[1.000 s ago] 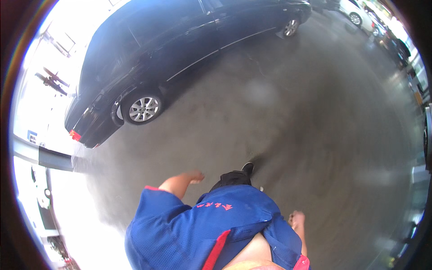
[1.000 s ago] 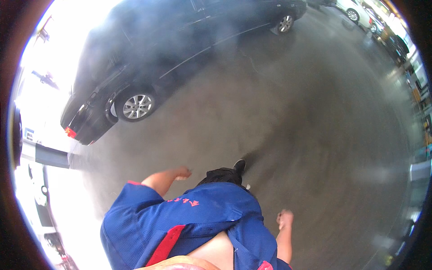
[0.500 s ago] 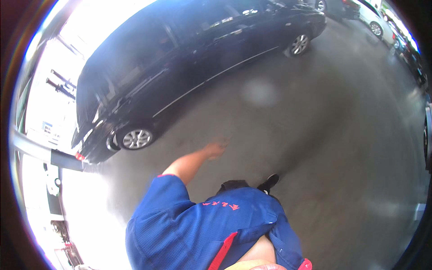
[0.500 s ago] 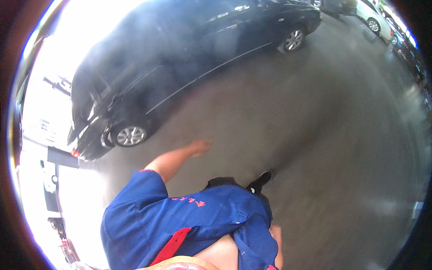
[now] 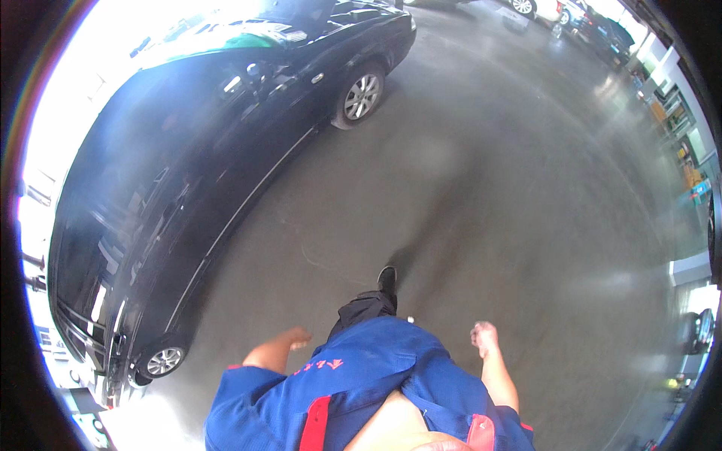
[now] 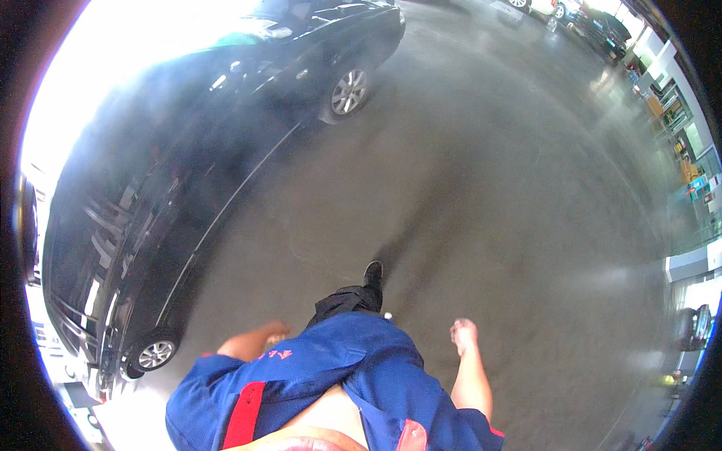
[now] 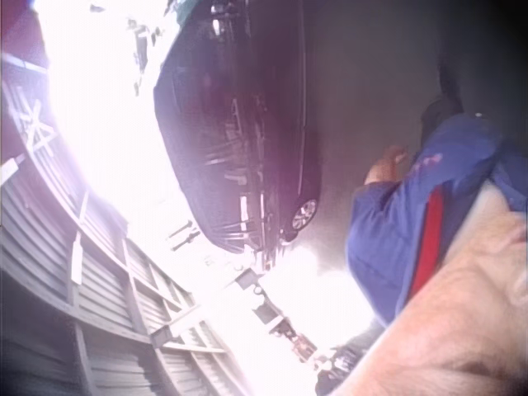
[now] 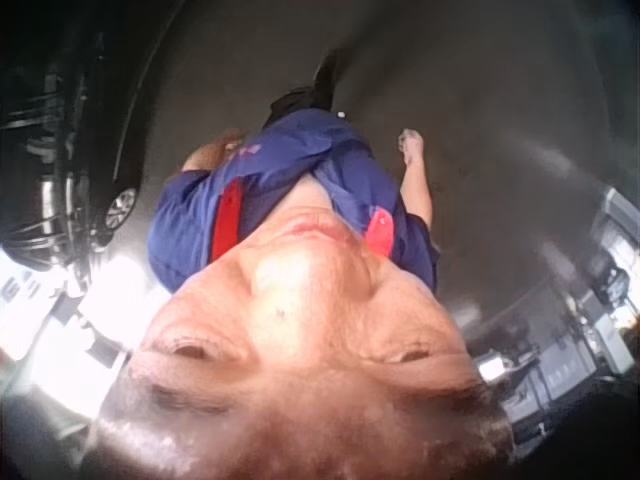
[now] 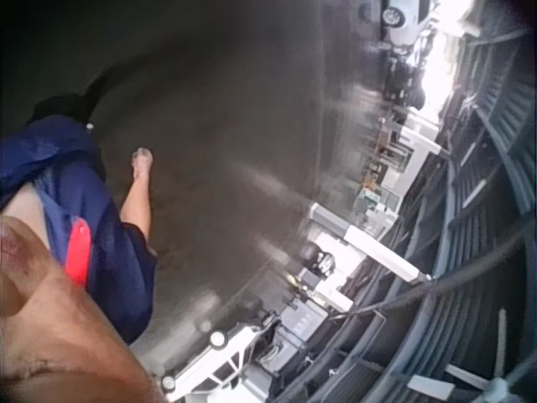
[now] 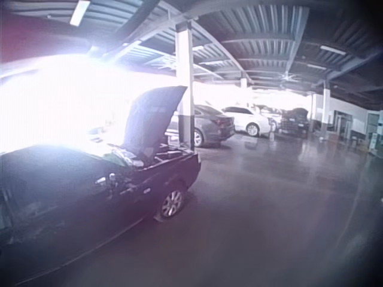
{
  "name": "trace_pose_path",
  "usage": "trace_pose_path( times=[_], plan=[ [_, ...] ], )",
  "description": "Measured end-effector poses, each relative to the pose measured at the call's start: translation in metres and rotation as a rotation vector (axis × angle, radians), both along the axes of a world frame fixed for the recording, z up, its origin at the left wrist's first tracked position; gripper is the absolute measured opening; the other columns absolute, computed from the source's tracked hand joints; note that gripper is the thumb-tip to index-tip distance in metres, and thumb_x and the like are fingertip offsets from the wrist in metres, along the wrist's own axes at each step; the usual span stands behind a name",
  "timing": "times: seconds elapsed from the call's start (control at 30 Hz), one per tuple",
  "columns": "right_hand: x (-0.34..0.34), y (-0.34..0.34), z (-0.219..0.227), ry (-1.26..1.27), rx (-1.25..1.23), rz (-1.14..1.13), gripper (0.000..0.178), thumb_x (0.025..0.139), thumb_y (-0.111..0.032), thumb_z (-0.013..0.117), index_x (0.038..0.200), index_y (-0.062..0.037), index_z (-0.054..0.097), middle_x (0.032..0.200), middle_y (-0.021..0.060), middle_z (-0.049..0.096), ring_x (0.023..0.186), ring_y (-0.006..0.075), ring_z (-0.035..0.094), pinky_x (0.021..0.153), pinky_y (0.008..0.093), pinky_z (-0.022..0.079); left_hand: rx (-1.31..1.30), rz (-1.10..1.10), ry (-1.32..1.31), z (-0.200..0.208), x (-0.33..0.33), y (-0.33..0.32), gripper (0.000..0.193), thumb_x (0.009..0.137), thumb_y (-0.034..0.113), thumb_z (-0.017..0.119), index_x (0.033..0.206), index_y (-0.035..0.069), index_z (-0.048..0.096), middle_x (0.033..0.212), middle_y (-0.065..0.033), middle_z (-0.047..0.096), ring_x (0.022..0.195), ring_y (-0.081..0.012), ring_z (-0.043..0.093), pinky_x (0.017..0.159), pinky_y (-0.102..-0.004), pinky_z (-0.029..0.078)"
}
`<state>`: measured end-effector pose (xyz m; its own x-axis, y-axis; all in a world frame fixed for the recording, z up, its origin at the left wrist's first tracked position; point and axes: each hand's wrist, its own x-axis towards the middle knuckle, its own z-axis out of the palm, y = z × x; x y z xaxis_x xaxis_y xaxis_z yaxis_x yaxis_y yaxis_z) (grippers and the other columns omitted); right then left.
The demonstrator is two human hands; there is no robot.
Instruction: The person retrieves screws from inside a car, attaches a bit to a ratchet tool at a workbench, and fastens screws onto the front bumper of another car using the tool.
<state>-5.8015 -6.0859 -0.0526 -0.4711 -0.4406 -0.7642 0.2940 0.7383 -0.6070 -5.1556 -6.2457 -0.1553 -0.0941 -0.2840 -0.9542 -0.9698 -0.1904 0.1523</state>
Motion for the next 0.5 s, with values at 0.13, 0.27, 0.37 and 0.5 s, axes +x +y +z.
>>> trace_pose_path(
  times=[0.13, 0.27, 0.37, 0.5],
  plan=[
    [-0.062, -0.070, 0.008, -0.113, 0.197, 0.398, 0.020, 0.094, -0.009, 0.050, 0.076, -0.0066, 0.058, 0.066, 0.0056, 0.059, 0.051, 0.0177, 0.054, 0.044, 0.0335, 0.042, -0.427, -0.006, 0.112, 0.058, -0.142, -0.289, 0.051, 0.092, 0.044, 0.057, 0.108, -0.002, 0.070, 0.105, -0.0232, 0.072, 0.098, -0.0382, 0.068, 0.084, -0.0478, 0.053],
    [-0.126, -0.125, -0.015, -0.021, 0.024, 0.523, 0.012, 0.093, -0.009, 0.054, 0.087, -0.0042, 0.063, 0.076, 0.0075, 0.063, 0.060, 0.0188, 0.059, 0.053, 0.0343, 0.049, -0.559, 0.386, 0.371, 0.130, -0.287, -0.516, 0.034, 0.096, 0.033, 0.056, 0.095, 0.002, 0.070, 0.079, -0.0117, 0.068, 0.071, -0.0236, 0.063, 0.070, -0.0406, 0.050],
    [-0.192, -0.186, -0.106, -0.074, 0.202, 0.111, 0.017, 0.090, -0.010, 0.059, 0.077, -0.0008, 0.065, 0.073, 0.0118, 0.064, 0.061, 0.0245, 0.062, 0.056, 0.0387, 0.051, -0.717, 0.269, 0.346, 0.179, -0.398, -0.663, 0.033, 0.097, 0.034, 0.058, 0.093, 0.003, 0.069, 0.069, -0.0075, 0.061, 0.065, -0.0180, 0.057, 0.063, -0.0387, 0.047],
    [-0.301, -0.336, -0.108, 0.313, 0.007, 1.073, 0.021, 0.090, -0.017, 0.059, 0.075, -0.0042, 0.065, 0.069, 0.0099, 0.063, 0.058, 0.0233, 0.060, 0.051, 0.0381, 0.050, -0.650, 0.315, 0.259, 0.136, -0.451, -0.732, 0.038, 0.097, 0.037, 0.055, 0.094, 0.001, 0.069, 0.075, -0.0148, 0.068, 0.070, -0.0258, 0.065, 0.067, -0.0412, 0.050]
  ],
)
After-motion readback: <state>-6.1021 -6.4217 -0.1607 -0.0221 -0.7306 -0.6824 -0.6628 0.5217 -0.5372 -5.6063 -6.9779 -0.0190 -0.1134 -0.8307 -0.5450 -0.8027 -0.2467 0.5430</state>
